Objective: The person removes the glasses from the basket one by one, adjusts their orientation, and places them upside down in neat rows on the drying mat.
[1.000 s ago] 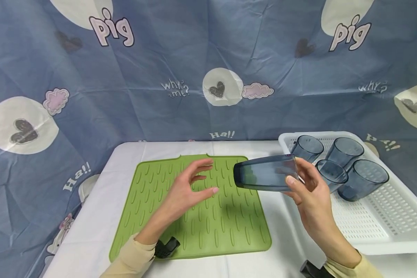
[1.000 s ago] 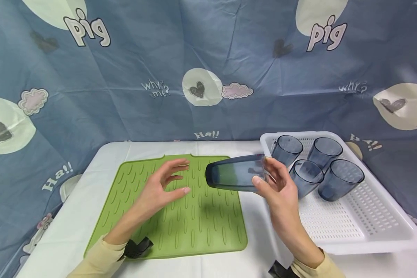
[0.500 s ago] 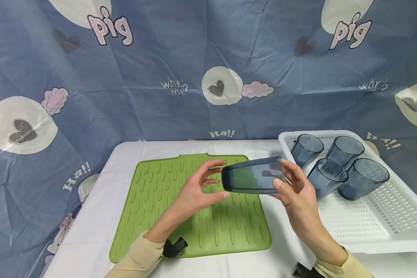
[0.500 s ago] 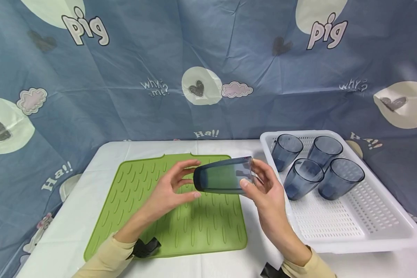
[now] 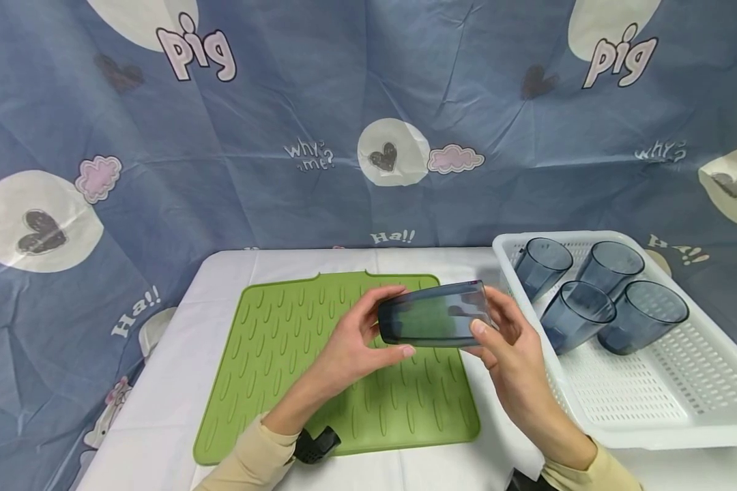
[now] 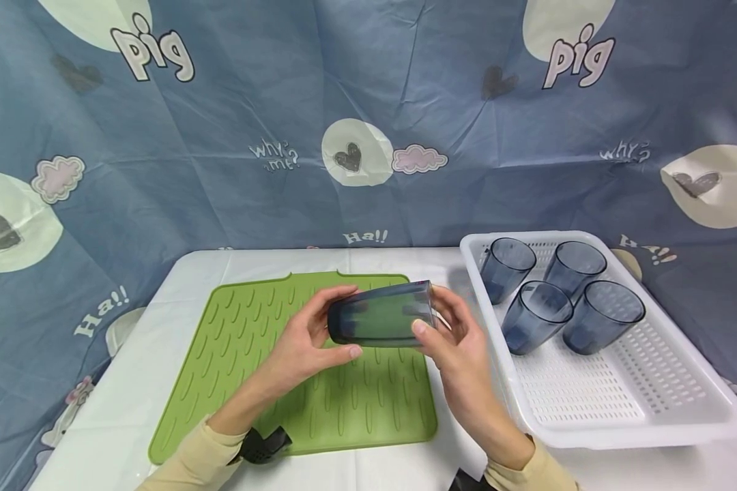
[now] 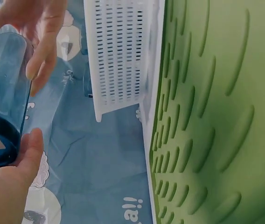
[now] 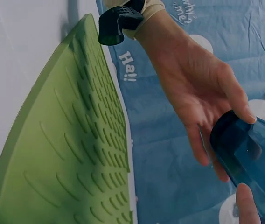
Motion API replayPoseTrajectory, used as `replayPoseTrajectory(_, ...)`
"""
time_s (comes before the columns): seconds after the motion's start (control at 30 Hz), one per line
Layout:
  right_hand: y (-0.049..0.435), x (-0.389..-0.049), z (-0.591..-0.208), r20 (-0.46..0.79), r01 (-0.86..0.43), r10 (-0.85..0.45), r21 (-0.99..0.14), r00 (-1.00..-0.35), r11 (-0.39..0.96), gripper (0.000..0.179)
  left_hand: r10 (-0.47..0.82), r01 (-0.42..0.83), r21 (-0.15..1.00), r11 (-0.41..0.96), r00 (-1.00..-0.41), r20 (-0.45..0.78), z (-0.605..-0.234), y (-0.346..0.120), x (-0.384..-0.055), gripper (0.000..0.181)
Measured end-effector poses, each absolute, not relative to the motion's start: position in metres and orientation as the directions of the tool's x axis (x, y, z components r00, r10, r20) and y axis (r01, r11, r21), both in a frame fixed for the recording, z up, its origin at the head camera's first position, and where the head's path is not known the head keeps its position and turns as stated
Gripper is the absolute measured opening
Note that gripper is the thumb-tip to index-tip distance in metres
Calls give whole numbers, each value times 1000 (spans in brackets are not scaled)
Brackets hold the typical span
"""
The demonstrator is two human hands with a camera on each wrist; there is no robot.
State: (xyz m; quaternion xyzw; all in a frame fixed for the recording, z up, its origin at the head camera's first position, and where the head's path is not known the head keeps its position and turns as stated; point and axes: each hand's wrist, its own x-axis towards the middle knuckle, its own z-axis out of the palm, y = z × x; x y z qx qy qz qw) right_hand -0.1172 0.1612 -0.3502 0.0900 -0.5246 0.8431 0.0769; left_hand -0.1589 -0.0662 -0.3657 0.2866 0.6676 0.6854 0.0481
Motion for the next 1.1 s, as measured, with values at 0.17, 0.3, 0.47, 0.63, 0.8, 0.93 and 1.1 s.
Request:
replayPoseTrajectory(0.17,160,-118,-352,241,-223,20,-862,-970,-456,41,446,274,947,-167,-836,321,-366,-65,-158,74)
replayPoseTrajectory(0.3,160,-119,-353,251,-223,3,-854,-968,-470,41,434,255,946,-199,-843,319,-366,-66,-158,71)
replayPoseTrajectory(0.47,160,-119,-355,238,-201,-17,-855,-971,-477,42,420,270,943,-195,-846,329,-366,-67,-157,69)
replayPoseTrajectory(0.63,162,-120,-358,277,-210,-76,-857,-958,-470,42,419,275,940,-200,-844,336,-366,-67,-158,69)
replayPoseTrajectory(0.8,162,-121,-360,280,-202,-95,-852,-955,-482,41,411,269,940,-209,-848,334,-364,-68,-160,69)
replayPoseTrajectory(0.93,160,-121,-360,266,-192,-90,-856,-960,-481,42,408,275,939,-208,-848,339,-362,-70,-161,69)
replayPoseTrajectory(1.1,159,-121,-360,265,-185,-101,-854,-959,-486,42,409,284,937,-203,-845,345,-360,-72,-163,68)
